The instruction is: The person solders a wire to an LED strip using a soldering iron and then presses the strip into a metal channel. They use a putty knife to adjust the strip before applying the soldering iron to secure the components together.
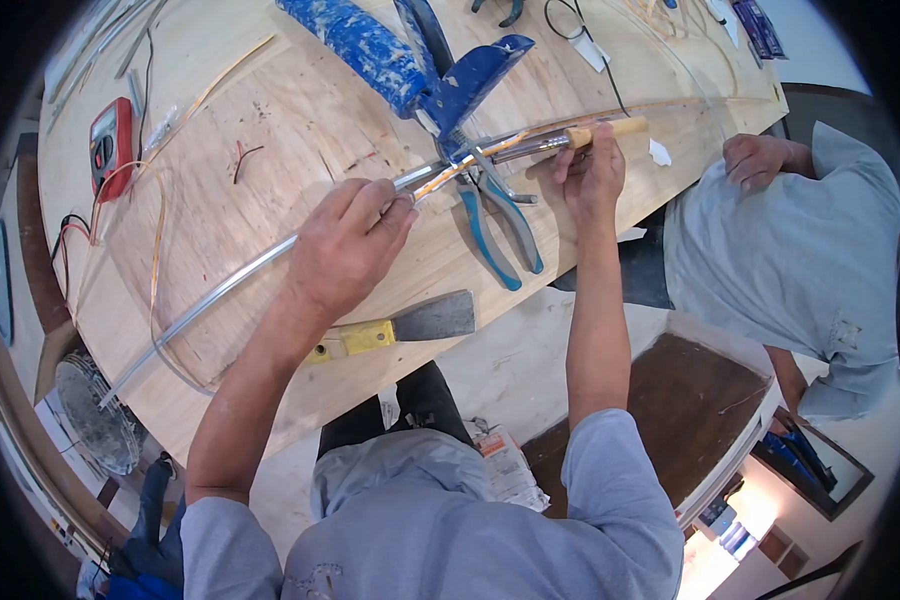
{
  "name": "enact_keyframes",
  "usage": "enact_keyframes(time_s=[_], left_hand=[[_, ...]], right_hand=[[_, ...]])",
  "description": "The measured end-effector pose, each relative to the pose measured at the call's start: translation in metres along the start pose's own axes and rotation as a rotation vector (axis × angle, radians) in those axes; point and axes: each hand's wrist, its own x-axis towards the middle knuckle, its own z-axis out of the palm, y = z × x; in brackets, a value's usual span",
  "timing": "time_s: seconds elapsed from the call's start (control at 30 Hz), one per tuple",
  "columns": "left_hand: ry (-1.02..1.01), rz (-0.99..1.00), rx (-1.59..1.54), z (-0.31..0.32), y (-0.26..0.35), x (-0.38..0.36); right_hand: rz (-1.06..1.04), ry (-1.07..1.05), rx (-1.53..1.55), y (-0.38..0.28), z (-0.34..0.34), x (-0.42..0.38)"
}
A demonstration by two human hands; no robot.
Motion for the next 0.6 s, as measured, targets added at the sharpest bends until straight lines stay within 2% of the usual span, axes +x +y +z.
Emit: enact_keyframes(time_s=[0.27,0.47,0.6], left_hand=[[-0.001,0.0,0.031,0.0014,0.0007,-0.0004],[0.001,-0.011,0.04,0.0016,0.0036,-0.0006],[0.005,-0.02,0.031,0.0022,0.0046,-0.0003]], right_hand=[[-0.003,0.02,-0.055,0.0045,-0.0039,0.0021],[0.007,0.016,0.022,0.0014,-0.0008,-0.0004],[-0.027,-0.042,0.014,0.0027,-0.0037,0.0007]])
